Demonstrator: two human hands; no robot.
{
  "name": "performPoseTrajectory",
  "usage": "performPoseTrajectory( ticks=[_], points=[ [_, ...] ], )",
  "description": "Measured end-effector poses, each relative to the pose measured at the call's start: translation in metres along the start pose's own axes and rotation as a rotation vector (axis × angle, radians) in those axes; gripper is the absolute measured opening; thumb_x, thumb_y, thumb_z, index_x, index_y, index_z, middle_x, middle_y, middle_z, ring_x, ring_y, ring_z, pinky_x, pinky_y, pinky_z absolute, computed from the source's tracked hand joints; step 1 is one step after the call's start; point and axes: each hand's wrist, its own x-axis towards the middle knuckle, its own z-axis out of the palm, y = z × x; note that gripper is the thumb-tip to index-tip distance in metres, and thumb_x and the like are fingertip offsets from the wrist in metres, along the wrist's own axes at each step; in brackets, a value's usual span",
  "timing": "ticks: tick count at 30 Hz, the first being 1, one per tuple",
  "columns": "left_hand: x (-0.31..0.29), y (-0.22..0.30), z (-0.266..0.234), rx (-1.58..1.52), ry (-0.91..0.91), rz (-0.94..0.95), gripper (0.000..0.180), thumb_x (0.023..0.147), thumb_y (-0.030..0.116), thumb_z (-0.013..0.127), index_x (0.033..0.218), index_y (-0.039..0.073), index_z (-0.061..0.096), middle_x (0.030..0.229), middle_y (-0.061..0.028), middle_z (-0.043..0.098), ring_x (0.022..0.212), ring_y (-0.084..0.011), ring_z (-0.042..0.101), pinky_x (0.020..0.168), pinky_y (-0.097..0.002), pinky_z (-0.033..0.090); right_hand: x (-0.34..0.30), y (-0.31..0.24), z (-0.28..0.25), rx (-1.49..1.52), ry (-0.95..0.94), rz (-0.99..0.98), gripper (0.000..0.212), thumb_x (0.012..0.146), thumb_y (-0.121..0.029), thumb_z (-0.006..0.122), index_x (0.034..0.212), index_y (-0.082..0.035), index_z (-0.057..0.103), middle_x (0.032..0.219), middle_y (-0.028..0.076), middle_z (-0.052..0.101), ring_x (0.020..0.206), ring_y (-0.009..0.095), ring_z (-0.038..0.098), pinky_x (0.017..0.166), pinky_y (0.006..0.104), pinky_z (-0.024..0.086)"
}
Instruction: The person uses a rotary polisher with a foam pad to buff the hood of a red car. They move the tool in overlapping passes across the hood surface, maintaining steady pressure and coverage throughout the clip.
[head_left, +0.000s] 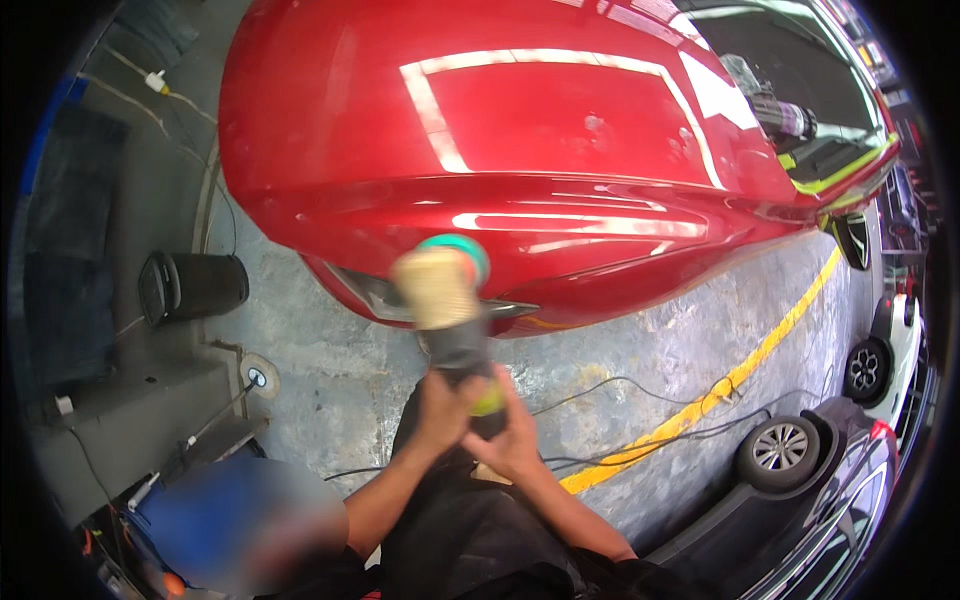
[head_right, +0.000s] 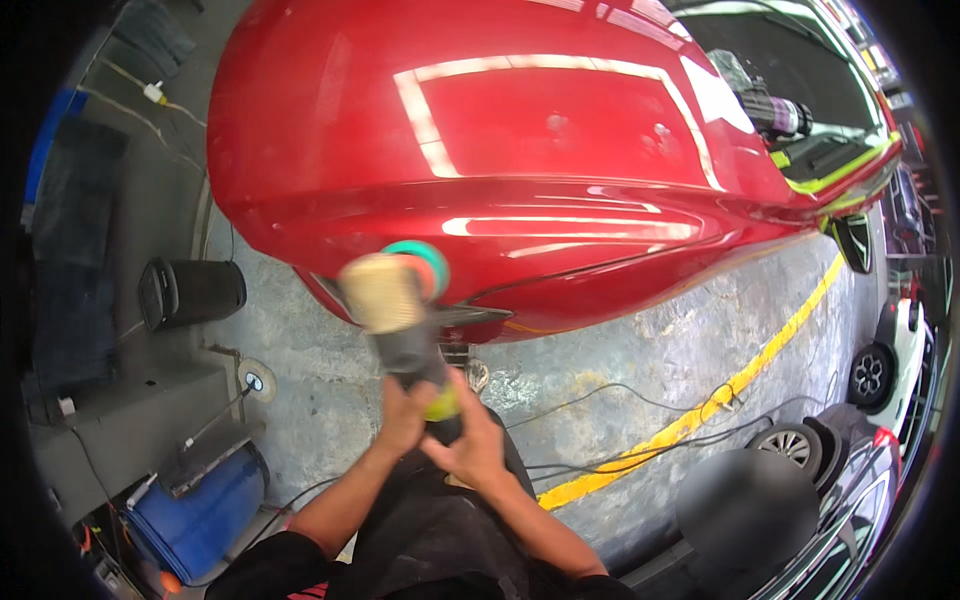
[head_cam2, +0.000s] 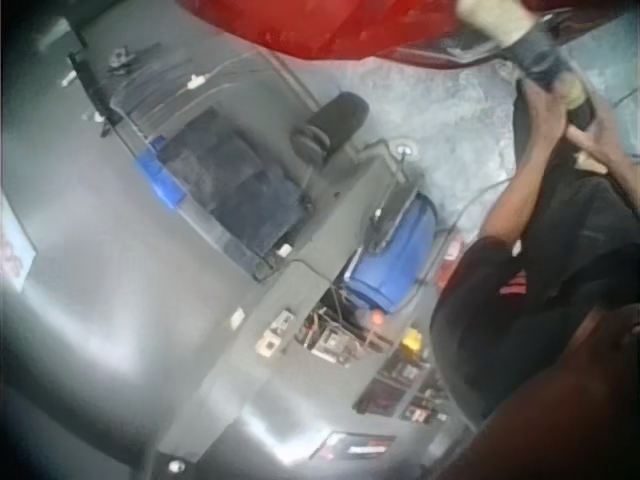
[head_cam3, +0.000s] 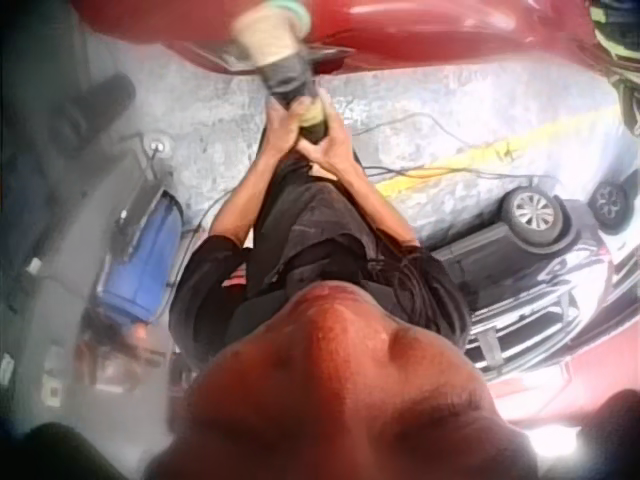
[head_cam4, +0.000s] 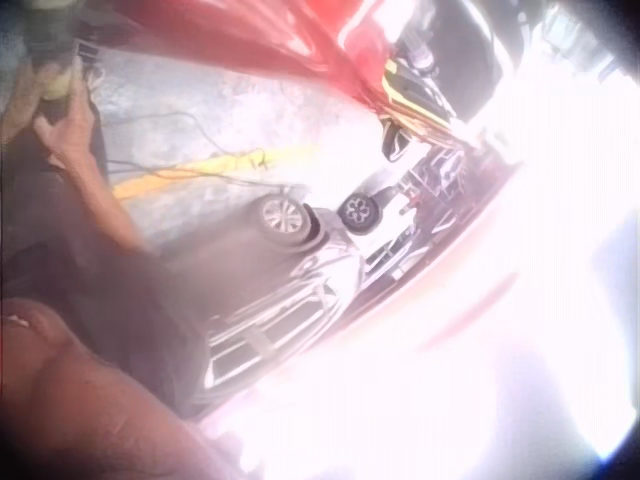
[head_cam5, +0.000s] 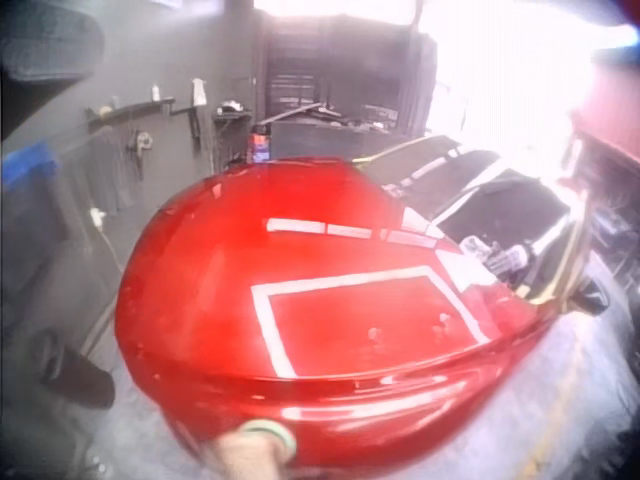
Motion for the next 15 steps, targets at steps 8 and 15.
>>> performPoseTrajectory(
  ticks=[8, 15],
  points=[
    [0.028, -0.028, 0.013, -0.358, -0.223, 0.228, 0.073, 0.114, 0.055, 0.04, 0.161, 0.0, 0.033, 0.152, -0.0138, 0.05, 0.142, -0.0234, 0.046, 0.121, -0.0386, 0.035, 0.013, 0.003, -0.007, -0.063, 0.078, 0.042, 0.112, 0.076, -0.018, 0.092, 0.164, 0.006, 0.026, 0.147, 0.028, 0.059, 0.133, 0.034, 0.063, 0.111, 0.0443, 0.05],
    [0.042, -0.042, -0.118, -0.28, 0.131, 0.175, 0.065, 0.118, 0.048, 0.022, 0.151, 0.0, 0.05, 0.151, -0.0163, 0.056, 0.14, -0.0247, 0.052, 0.121, -0.0401, 0.038, 0.083, -0.049, 0.107, -0.211, -0.081, -0.207, 0.112, 0.074, -0.021, 0.095, 0.165, -0.005, 0.032, 0.146, 0.028, 0.061, 0.128, 0.043, 0.067, 0.103, 0.0468, 0.057]
  ],
)
